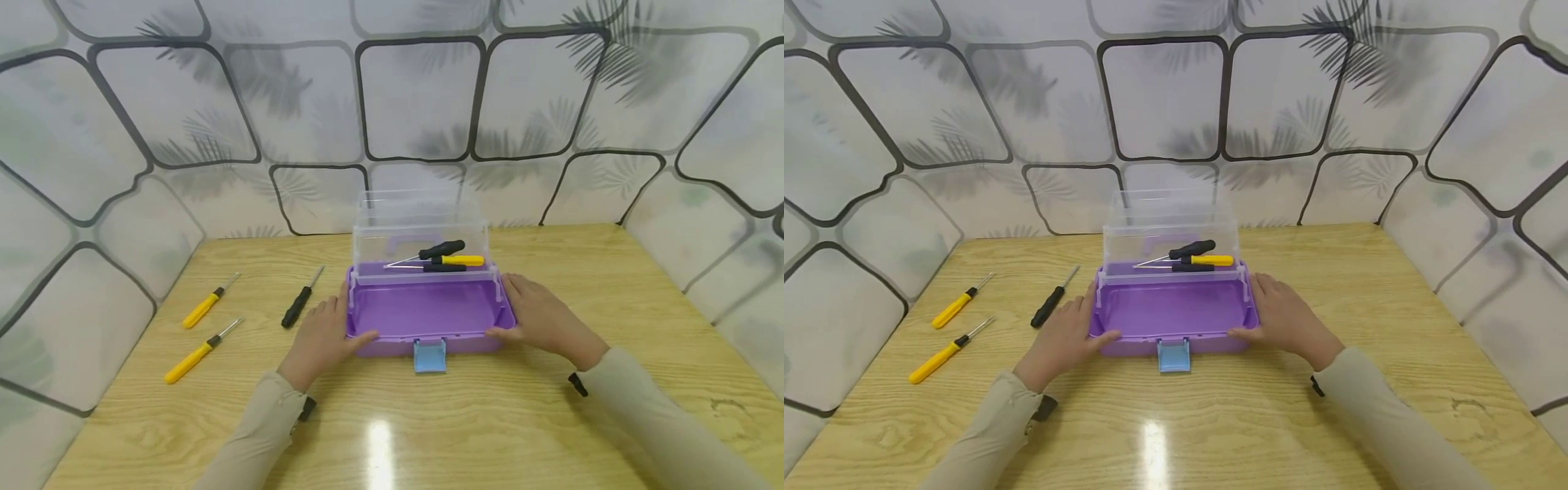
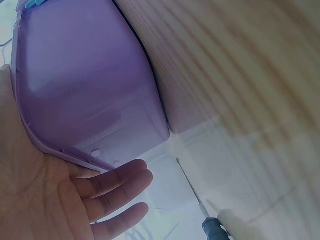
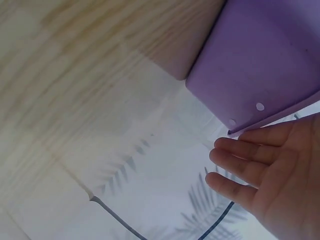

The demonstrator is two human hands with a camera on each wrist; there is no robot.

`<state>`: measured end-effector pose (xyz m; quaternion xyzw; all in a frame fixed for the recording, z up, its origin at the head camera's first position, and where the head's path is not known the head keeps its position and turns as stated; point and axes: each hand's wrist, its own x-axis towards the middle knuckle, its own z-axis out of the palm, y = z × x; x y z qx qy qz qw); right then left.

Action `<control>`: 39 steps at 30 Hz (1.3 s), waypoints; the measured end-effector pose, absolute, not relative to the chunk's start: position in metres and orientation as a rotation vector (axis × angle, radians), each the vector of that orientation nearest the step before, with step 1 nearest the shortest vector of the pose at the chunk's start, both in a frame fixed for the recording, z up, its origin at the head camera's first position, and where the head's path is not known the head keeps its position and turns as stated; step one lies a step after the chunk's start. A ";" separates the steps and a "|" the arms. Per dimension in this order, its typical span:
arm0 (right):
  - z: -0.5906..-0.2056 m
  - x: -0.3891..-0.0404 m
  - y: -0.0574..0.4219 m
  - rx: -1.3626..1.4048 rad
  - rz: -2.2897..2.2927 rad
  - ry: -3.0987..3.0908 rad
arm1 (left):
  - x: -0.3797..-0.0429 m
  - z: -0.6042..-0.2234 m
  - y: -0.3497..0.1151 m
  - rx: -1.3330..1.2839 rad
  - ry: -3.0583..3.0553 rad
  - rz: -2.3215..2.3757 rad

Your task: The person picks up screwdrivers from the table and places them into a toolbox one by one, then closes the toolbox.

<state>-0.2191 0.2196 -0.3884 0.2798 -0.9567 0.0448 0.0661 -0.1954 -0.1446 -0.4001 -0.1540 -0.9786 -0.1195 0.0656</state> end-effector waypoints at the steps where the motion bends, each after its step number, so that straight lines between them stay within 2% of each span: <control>1: -0.389 -0.219 0.219 0.843 0.135 -2.881 | -0.195 -0.400 -0.145 -0.462 -2.956 -0.364; 39: -0.394 -0.222 0.221 0.830 0.108 -2.919 | -0.196 -0.397 -0.145 -0.511 -2.944 -0.370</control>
